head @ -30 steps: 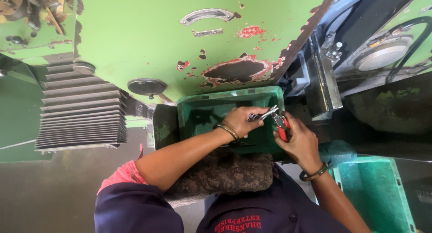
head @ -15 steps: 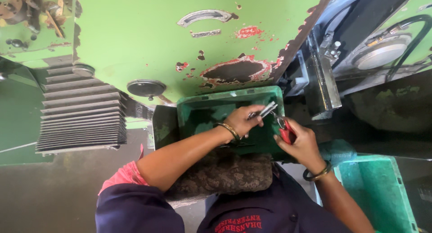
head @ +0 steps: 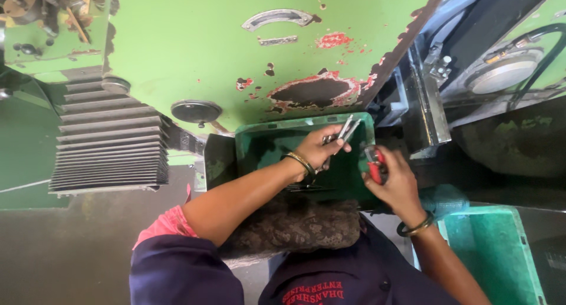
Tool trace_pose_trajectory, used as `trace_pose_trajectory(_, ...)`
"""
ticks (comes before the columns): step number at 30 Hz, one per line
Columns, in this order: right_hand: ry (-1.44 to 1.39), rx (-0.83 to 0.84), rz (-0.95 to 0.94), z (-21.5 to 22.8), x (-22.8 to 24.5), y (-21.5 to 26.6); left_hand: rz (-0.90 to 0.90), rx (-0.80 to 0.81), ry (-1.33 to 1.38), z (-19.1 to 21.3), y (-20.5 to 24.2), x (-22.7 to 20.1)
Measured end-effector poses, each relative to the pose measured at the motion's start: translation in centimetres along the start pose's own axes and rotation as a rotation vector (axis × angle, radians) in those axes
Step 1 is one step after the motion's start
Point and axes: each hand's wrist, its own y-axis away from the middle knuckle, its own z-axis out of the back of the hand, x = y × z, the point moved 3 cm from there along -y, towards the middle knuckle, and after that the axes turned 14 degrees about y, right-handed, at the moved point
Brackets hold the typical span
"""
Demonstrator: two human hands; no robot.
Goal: The person repeatedly picks up small metal rods from a green bin and trims their ends using red-handled pliers. Trimmed pieces are placed back into the bin. The person continues this process for the duration of the clip.
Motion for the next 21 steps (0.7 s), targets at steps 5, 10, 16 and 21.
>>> trace_pose_trajectory(5, -0.695, -0.007, 0.009, 1.8, -0.2, -0.6, 0.061, 0.079, -0.021, -1.1, 0.2, 0.4)
trace_pose_trajectory(10, -1.013, 0.089, -0.129, 2.3, 0.7, -2.7, 0.096, 0.255, -0.045, -2.2, 0.5, 1.2)
trace_pose_trajectory(16, -1.016, 0.133, -0.104, 1.5, 2.4, -3.3, 0.128, 0.255, -0.093, -2.0, 0.6, 1.4)
trace_pose_trajectory(21, -0.986, 0.179, -0.001, 1.2, 3.5, -3.3, 0.145, 0.285, -0.185, -2.4, 1.2, 1.1)
